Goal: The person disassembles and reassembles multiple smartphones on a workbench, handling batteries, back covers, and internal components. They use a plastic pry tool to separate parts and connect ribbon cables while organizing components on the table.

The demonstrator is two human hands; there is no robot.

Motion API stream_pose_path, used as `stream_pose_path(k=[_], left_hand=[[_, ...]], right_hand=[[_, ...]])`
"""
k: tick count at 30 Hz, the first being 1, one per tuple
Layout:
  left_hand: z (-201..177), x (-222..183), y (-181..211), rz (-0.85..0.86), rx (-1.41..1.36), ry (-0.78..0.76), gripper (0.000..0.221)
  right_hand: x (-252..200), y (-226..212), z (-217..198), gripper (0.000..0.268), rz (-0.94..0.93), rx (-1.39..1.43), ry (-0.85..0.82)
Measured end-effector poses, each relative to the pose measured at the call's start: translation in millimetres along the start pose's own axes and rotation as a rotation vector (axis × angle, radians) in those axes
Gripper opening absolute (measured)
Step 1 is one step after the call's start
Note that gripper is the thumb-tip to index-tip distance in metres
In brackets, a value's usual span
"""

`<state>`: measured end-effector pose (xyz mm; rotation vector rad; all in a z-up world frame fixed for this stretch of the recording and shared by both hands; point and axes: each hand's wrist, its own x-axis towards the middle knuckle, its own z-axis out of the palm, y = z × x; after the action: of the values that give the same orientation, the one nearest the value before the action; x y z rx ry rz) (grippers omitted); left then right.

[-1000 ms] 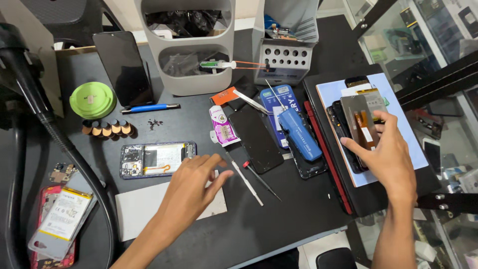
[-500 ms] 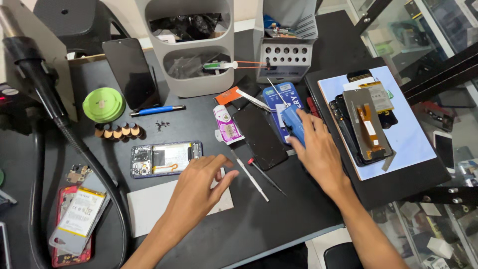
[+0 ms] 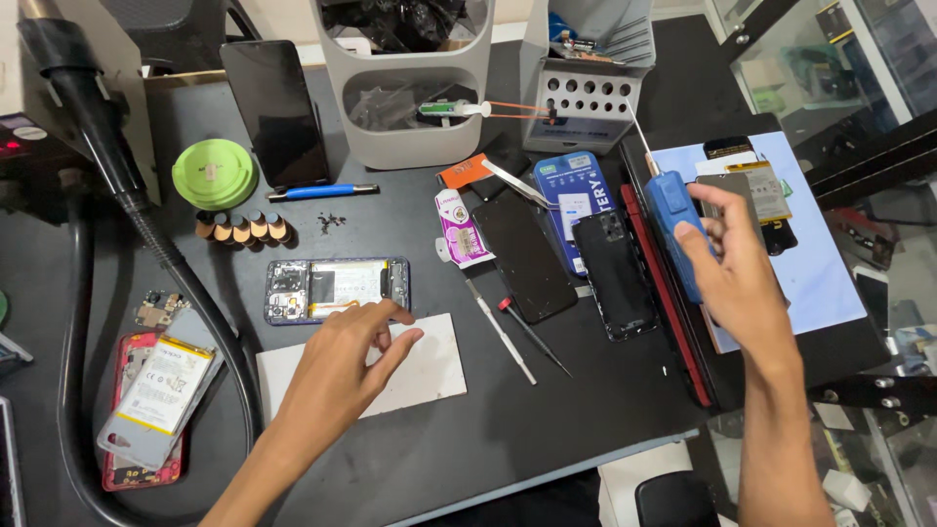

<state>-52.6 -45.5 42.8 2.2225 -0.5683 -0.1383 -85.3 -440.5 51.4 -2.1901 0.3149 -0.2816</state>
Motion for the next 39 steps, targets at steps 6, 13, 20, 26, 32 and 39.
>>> stream_pose_path(k=[6,13,20,26,32,39], left_hand=[[1,-9,-4,0.047,-0.003,0.006,0.021],[-7,-20,-5,0.021,-0.013,-0.007,0.022],[-9,-24,-8,0.029,-0.007,0.015,0.022],[-3,-32,-14,0.129,0.045,0.072,0.021],[9,-49,-13,0.213,0.104,0.055,0.018],[-13,-64,-2,0.047,0.066,0.046,0.014]], right_hand=[[-13,-9,32,0.047,0.135,-0.11,0.025],[-28,-4,63,0.06,-0.173,-0.43,0.064],[-29,-7,78,0.071,-0.177,-0.522,0.122],[-28,1,84,0.075,-0.186,-0.683,0.107],[-33,-5,84,0.075,-0.174,-0.697,0.081],[-46,-31,55,0.067,-0.188,-0.542,0.181]])
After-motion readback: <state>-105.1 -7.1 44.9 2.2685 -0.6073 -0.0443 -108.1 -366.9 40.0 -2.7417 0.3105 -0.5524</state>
